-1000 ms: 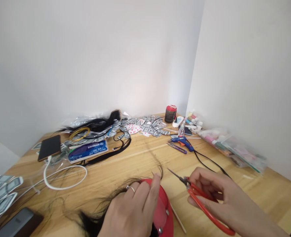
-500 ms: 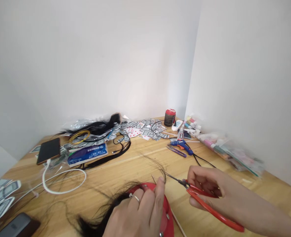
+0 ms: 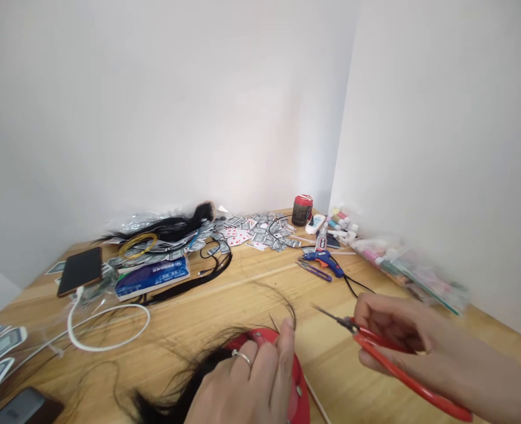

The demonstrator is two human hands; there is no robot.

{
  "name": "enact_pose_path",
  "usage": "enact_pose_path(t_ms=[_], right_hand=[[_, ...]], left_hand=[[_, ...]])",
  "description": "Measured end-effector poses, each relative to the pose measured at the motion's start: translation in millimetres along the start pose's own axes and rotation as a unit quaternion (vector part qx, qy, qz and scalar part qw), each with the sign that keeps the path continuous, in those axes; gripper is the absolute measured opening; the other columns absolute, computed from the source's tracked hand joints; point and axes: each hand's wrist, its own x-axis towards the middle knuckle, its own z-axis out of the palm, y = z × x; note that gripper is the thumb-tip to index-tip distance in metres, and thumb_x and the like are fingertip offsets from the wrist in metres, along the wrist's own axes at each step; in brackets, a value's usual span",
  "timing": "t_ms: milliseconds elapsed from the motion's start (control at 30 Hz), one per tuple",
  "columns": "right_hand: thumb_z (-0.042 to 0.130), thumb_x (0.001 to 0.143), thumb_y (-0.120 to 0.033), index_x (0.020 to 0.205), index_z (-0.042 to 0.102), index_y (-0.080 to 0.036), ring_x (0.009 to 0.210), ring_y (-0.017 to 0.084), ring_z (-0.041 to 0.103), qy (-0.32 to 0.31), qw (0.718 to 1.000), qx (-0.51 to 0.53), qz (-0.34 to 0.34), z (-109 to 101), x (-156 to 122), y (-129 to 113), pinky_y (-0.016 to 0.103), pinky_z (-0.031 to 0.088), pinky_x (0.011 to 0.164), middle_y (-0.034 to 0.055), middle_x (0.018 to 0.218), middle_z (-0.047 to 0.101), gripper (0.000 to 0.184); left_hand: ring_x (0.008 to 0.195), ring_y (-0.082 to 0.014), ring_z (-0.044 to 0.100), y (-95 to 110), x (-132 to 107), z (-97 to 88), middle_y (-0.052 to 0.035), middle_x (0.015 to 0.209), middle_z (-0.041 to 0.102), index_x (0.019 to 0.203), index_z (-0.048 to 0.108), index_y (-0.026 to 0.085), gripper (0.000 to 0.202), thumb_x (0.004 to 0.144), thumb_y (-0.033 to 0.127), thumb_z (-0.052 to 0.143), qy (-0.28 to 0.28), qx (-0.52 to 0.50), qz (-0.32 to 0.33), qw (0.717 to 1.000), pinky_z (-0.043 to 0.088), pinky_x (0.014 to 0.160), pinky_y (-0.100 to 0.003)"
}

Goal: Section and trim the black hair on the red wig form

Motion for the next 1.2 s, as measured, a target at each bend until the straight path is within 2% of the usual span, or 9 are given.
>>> enact_pose_path(t_ms=[300, 533, 700, 900, 1067, 1200], right_hand=[[0.066, 0.086, -0.033, 0.067, 0.037, -0.022, 0.056, 0.011, 0.033, -0.019, 0.997, -0.069, -0.029, 4, 4, -16, 0.023, 0.027, 0.048, -0.0077, 0.060, 0.034, 0.036], [0.060, 0.091, -0.032, 0.072, 0.041, -0.022, 0.061, 0.011, 0.039, -0.061, 0.998, 0.004, -0.014, 1, 5, -2, 0.023, 0.031, 0.054, -0.0067, 0.066, 0.041, 0.029], [0.061, 0.091, -0.035, 0.073, 0.044, -0.021, 0.061, 0.011, 0.039, -0.088, 0.996, 0.028, -0.011, -1, 8, -3, 0.023, 0.034, 0.056, -0.0067, 0.065, 0.042, 0.029], [0.065, 0.087, -0.029, 0.072, 0.047, -0.020, 0.059, 0.010, 0.037, -0.086, 0.996, 0.036, 0.004, -3, 9, -4, 0.021, 0.030, 0.052, -0.0070, 0.063, 0.043, 0.025], [0.073, 0.081, -0.035, 0.069, 0.044, -0.021, 0.056, 0.009, 0.035, -0.110, 0.993, 0.049, 0.019, -5, 11, -7, 0.022, 0.027, 0.051, -0.0084, 0.059, 0.043, 0.034], [0.070, 0.082, -0.034, 0.070, 0.045, -0.021, 0.056, 0.010, 0.037, -0.120, 0.992, 0.042, 0.019, -6, 13, -5, 0.022, 0.027, 0.051, -0.0076, 0.060, 0.047, 0.031]], left_hand=[[0.054, -0.0090, 0.046, 5, -13, 5.6, 0.0033, 0.066, 0.047, 0.126, 0.059, 0.011, 0.037, 0.091, 0.015, 0.052, -0.024, 0.016, 0.040, 0.999, 0.032, 0.040, -0.022], [0.051, -0.0080, 0.047, 6, -10, 5.9, 0.0039, 0.064, 0.046, 0.123, 0.061, 0.010, 0.032, 0.093, 0.018, 0.053, -0.010, 0.014, 0.048, 0.999, 0.033, 0.038, -0.021], [0.047, -0.0066, 0.043, 7, -9, 7.2, 0.0051, 0.063, 0.045, 0.123, 0.061, 0.012, 0.031, 0.092, 0.017, 0.056, -0.005, 0.012, 0.056, 0.998, 0.029, 0.036, -0.021], [0.051, -0.0078, 0.043, 7, -5, 5.4, 0.0046, 0.063, 0.045, 0.117, 0.064, 0.010, 0.027, 0.091, 0.013, 0.057, 0.022, -0.001, 0.062, 0.998, 0.027, 0.040, -0.023], [0.052, -0.0096, 0.043, 10, -4, 4.5, 0.0035, 0.064, 0.047, 0.117, 0.064, 0.009, 0.028, 0.091, 0.014, 0.055, 0.009, -0.003, 0.065, 0.998, 0.027, 0.040, -0.024], [0.049, -0.0091, 0.044, 12, -3, 4.0, 0.0039, 0.063, 0.048, 0.115, 0.065, 0.009, 0.027, 0.091, 0.018, 0.056, 0.000, -0.005, 0.076, 0.997, 0.028, 0.039, -0.025]])
